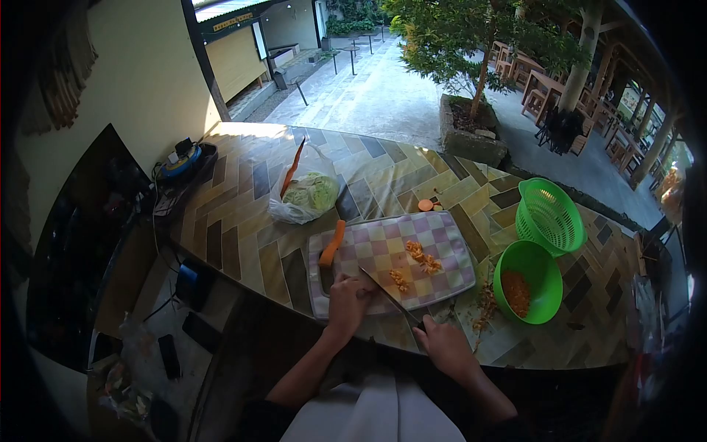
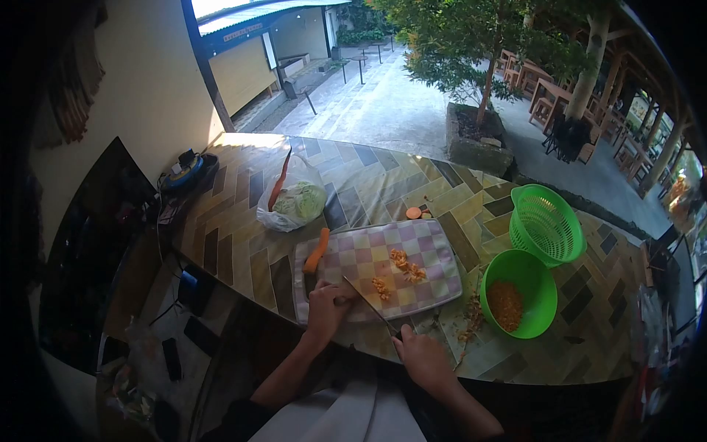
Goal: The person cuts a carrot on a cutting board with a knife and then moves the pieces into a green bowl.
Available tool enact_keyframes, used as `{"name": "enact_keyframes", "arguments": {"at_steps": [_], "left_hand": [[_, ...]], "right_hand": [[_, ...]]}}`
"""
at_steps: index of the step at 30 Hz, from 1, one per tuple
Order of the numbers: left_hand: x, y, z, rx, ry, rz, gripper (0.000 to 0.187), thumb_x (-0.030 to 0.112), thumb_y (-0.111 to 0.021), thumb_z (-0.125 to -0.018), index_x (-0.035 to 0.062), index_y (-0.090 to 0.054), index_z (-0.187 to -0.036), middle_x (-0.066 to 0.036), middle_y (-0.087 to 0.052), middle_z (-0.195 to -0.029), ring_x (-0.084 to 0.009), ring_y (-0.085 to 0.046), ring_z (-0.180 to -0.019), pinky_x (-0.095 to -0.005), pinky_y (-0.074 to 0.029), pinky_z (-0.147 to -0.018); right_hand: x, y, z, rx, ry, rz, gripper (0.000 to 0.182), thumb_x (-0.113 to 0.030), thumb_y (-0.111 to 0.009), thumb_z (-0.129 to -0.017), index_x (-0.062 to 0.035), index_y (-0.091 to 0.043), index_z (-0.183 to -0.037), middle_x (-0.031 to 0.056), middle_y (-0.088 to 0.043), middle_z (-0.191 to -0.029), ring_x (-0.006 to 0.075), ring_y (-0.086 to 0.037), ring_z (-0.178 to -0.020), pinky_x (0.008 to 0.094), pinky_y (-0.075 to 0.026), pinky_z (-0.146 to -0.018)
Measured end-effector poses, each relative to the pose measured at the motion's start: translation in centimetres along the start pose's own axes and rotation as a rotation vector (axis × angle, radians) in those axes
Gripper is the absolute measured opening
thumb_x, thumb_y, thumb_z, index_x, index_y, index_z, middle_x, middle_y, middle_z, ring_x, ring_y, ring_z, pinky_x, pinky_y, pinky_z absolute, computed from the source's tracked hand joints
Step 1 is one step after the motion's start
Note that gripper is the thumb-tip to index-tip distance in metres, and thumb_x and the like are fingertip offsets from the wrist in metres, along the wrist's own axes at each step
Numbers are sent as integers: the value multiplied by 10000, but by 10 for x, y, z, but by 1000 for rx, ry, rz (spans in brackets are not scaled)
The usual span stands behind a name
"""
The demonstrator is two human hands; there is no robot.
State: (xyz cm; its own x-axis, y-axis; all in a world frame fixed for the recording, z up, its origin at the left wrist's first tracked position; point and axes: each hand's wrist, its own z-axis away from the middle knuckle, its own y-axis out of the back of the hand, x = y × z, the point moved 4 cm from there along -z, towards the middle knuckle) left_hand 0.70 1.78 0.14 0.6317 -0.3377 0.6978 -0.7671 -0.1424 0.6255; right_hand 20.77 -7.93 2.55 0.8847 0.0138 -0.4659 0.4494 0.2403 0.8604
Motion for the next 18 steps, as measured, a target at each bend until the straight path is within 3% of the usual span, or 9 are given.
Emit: {"name": "enact_keyframes", "arguments": {"at_steps": [5,18], "left_hand": [[-10,-2,-1,-66,137,47,143,65,-782,-682,106,-801,-818,-116,-719,-801,-284,-636,-834,-383,-532,-795],[-9,1,1,-9,147,75,157,60,-781,-689,117,-797,-835,-122,-705,-793,-278,-651,-832,-382,-539,-794]], "right_hand": [[3,10,9,3,5,-110,360,-358,-520,-1012,0,-513,-972,277,-617,-732,480,-619,-768,557,-468,-688],[5,10,6,-83,8,-22,336,-348,-538,-1006,-16,-517,-964,260,-631,-735,477,-629,-765,563,-484,-686]]}}
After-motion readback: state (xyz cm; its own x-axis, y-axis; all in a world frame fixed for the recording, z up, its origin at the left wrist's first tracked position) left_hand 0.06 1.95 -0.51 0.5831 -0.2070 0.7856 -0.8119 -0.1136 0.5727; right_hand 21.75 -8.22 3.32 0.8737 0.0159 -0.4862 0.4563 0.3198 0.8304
